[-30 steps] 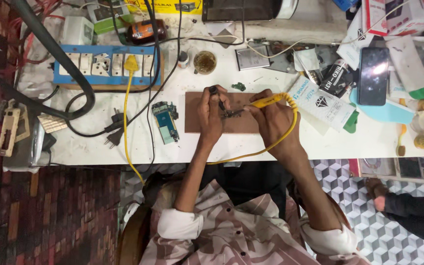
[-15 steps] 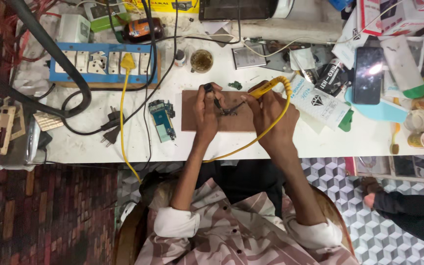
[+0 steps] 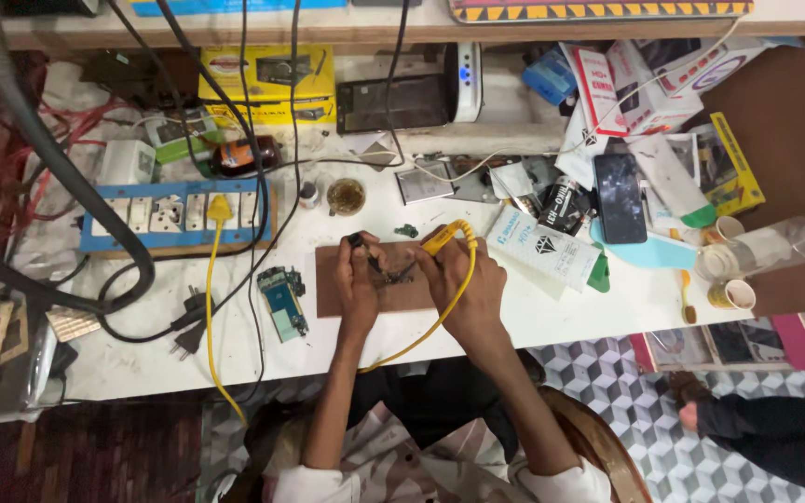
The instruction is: The person uses a soldering iron and tweezers to solder small electronic components on a brown mat. They repeatedly apply heat and solder to the component while holding it steady.
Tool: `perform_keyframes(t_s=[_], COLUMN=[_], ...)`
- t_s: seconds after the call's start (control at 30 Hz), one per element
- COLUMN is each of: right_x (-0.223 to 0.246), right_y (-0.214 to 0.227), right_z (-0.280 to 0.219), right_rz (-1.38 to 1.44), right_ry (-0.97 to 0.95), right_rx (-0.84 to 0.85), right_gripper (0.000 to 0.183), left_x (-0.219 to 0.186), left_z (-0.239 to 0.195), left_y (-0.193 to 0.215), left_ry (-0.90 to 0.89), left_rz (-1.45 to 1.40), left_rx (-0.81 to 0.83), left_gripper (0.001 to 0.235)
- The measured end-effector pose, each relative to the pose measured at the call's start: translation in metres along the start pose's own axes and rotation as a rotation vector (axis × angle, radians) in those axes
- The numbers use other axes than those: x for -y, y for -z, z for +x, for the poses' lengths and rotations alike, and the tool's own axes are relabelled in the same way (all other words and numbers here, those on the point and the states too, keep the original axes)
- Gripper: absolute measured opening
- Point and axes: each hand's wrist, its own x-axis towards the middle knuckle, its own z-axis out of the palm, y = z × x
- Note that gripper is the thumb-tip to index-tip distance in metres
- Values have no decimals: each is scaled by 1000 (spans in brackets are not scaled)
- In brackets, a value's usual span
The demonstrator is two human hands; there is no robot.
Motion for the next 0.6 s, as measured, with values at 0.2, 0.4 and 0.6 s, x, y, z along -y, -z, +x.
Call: perform_keyframes(t_s=[0.2,0.4,0.6], right_x=[-12,-12,6], right_y=[-19,-6,12], right_z=[-13,-6,0], right_rz=[-125,-45,47], right_ry=[6,156,95], right_rx=[71,-81,23], right_gripper=[30,28,26], left_x=[7,-5,-22], left_z=[-13,-5,-1], left_y=[7,0,-2], left_ry=[-7,-60,-68], left_rz=[46,60,62], left_rx=[-44,-29,16], left_gripper=[36,37,40])
